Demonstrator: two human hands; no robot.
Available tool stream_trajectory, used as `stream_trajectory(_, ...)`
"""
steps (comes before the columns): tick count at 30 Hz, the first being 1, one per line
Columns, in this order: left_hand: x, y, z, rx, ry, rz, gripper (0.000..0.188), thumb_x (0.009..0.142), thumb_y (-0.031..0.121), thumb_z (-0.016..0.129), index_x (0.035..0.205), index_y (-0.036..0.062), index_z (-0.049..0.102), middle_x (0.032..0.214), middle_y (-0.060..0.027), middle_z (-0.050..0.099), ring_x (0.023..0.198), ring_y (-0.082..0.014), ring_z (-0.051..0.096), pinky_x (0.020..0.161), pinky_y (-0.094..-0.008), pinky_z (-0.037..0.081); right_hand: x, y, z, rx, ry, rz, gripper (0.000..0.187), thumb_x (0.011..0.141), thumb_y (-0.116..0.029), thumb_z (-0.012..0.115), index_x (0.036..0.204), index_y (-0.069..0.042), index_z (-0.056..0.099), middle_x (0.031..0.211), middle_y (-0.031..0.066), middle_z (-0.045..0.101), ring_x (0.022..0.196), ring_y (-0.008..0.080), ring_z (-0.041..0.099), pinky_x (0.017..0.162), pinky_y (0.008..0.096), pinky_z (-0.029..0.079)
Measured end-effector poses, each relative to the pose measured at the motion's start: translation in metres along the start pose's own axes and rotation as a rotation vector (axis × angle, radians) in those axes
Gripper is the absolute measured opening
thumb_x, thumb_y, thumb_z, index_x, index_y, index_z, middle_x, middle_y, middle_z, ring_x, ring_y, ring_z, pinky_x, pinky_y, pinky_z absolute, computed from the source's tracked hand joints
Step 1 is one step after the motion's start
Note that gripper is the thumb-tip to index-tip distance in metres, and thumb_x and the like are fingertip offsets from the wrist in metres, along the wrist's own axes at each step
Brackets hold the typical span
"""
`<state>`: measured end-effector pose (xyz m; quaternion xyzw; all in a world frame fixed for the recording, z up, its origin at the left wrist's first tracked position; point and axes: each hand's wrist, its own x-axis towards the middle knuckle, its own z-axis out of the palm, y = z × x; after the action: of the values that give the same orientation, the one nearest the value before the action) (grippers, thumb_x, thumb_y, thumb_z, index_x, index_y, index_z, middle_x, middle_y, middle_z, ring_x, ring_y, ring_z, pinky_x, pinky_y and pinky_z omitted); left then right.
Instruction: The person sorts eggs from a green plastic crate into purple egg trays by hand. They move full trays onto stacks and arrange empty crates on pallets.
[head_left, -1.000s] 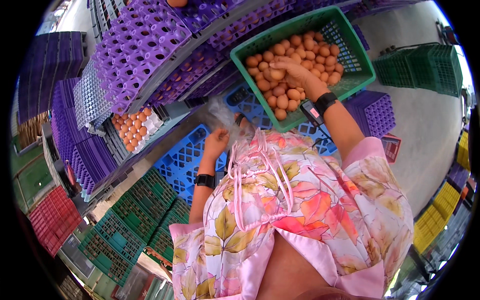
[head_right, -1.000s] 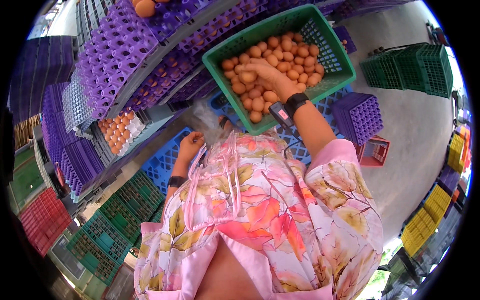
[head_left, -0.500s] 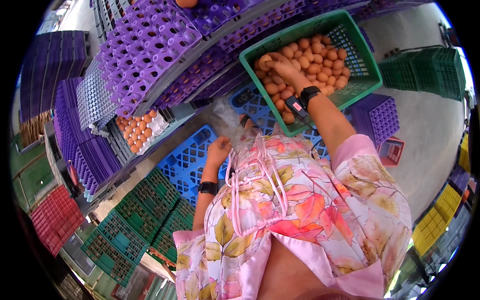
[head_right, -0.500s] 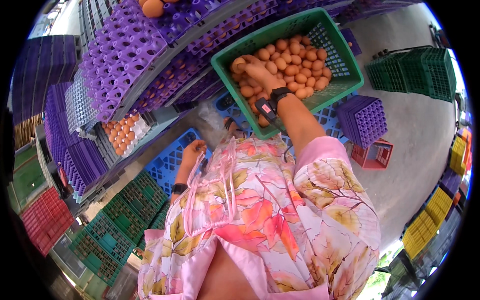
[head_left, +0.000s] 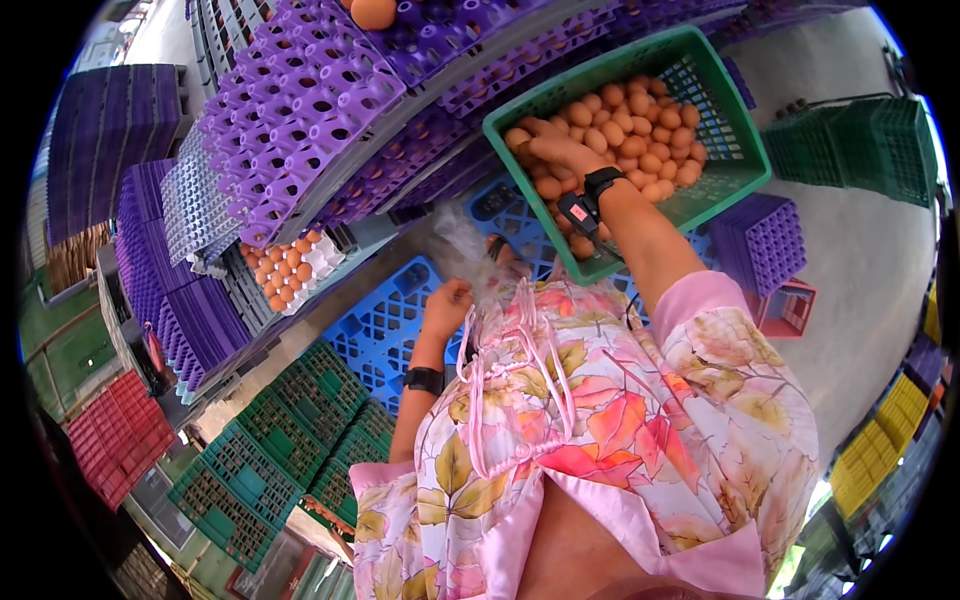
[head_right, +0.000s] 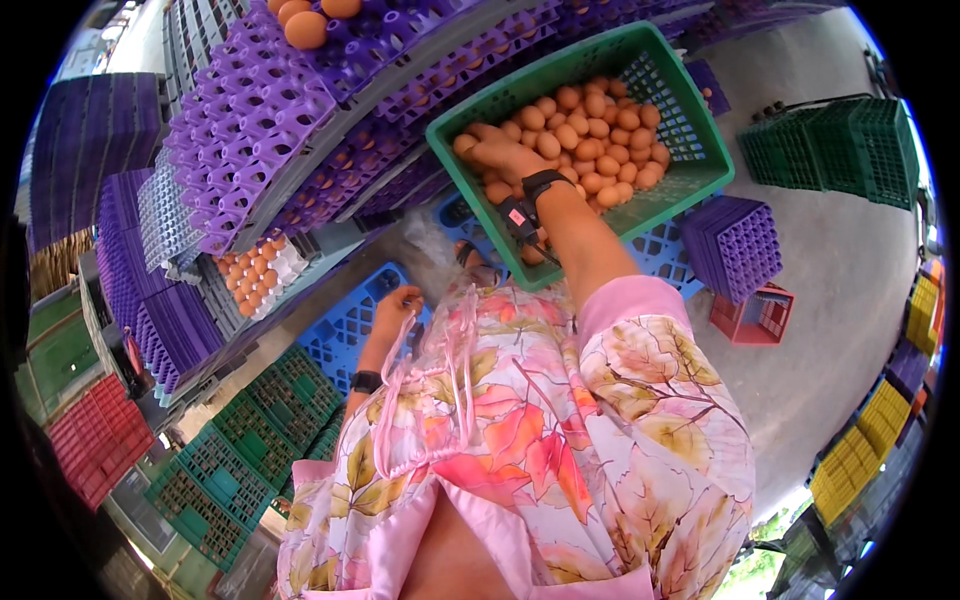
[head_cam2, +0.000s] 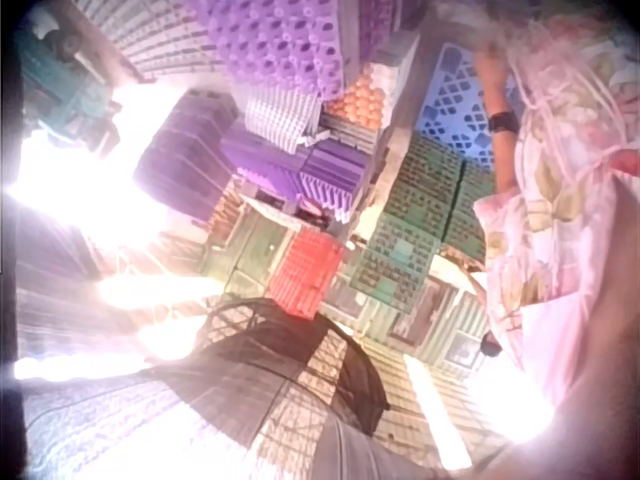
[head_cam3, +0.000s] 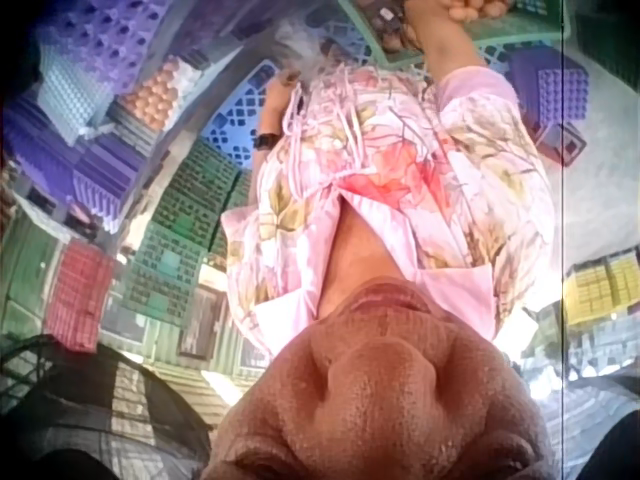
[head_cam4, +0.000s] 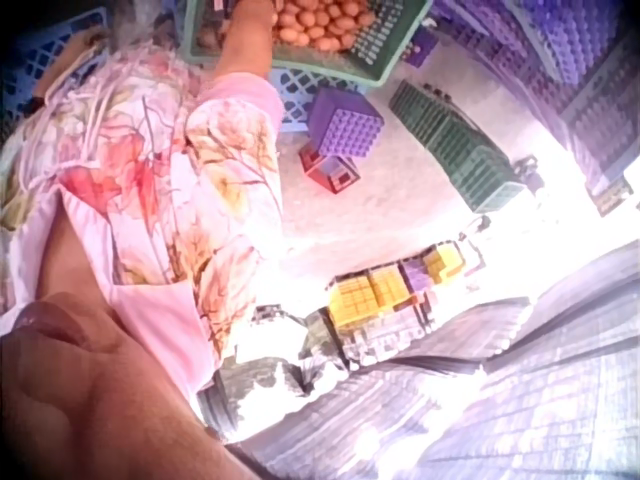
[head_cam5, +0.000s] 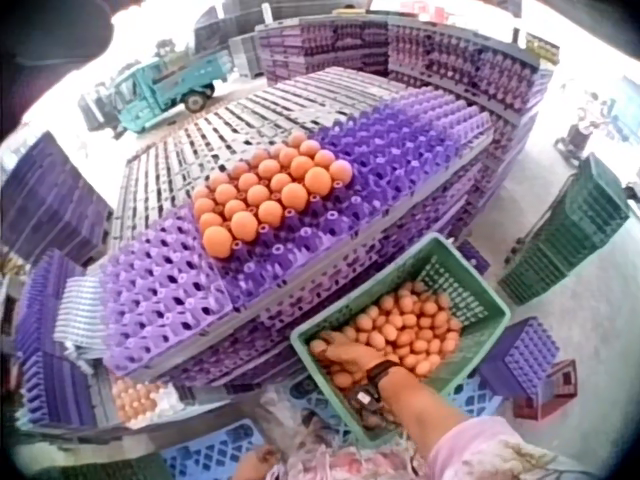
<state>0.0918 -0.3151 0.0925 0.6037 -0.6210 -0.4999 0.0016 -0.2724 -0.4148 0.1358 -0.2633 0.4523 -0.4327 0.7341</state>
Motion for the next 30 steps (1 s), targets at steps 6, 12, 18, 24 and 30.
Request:
stream_trajectory(6, -0.008, -0.011, 0.005, 0.042, 0.001, -0.019, 0.026, 0.083, 0.022, 0.066, 0.102, 0.0051, 0.069, 0.093, -0.0171, 0.071, 0.085, -0.0327, 0.069, 0.079, -0.0383, 0.054, 0.031, 0.003, -0.026, -0.621, -0.105, -0.035, 0.041, 0.083, -0.023, 0.058, 0.12, -0.005, 0.061, 0.114, 0.0145, 0.064, 0.114, 0.0294, 0.057, 0.093, 0.0375, 0.044)
stream_trajectory(12, -0.013, 0.009, 0.002, 0.047, 0.013, -0.038, 0.025, 0.083, 0.022, 0.066, 0.1, 0.0048, 0.069, 0.093, -0.0175, 0.071, 0.087, -0.0325, 0.069, 0.079, -0.0384, 0.054, 0.066, -0.003, 0.0, -1.534, 0.022, 0.008, 0.027, 0.084, -0.014, 0.056, 0.107, -0.002, 0.066, 0.113, 0.0196, 0.064, 0.103, 0.038, 0.062, 0.087, 0.0429, 0.051)
stream_trajectory(18, -0.017, 0.024, 0.004, 0.081, 0.007, -0.03, 0.027, 0.082, 0.023, 0.065, 0.102, 0.0049, 0.069, 0.096, -0.0192, 0.07, 0.088, -0.0333, 0.069, 0.08, -0.0382, 0.054, 0.067, 0.06, -0.009, -1.831, 0.302, -0.344, 0.026, 0.081, -0.008, 0.057, 0.105, -0.001, 0.057, 0.107, 0.0222, 0.055, 0.098, 0.0353, 0.062, 0.075, 0.0423, 0.055)
stream_trajectory(24, -0.018, 0.046, 0.009, 0.145, 0.013, -0.01, 0.027, 0.082, 0.024, 0.065, 0.101, 0.0054, 0.069, 0.095, -0.0197, 0.07, 0.087, -0.0335, 0.069, 0.08, -0.038, 0.054, 0.026, 0.044, -0.007, -1.64, 0.263, -0.311, 0.054, 0.076, -0.019, 0.067, 0.124, -0.006, 0.046, 0.117, 0.0211, 0.052, 0.108, 0.0398, 0.056, 0.082, 0.0471, 0.052)
stream_trajectory(30, -0.005, 0.124, -0.032, -0.08, 0.157, 0.225, 0.024, 0.086, 0.015, 0.066, 0.106, 0.0026, 0.068, 0.098, -0.0108, 0.07, 0.093, -0.0218, 0.068, 0.081, -0.0332, 0.053, 0.012, -0.022, -0.025, -1.301, 0.061, -0.475, 0.05, 0.076, -0.012, 0.068, 0.123, -0.003, 0.053, 0.115, 0.0196, 0.06, 0.097, 0.0338, 0.063, 0.079, 0.0427, 0.053)
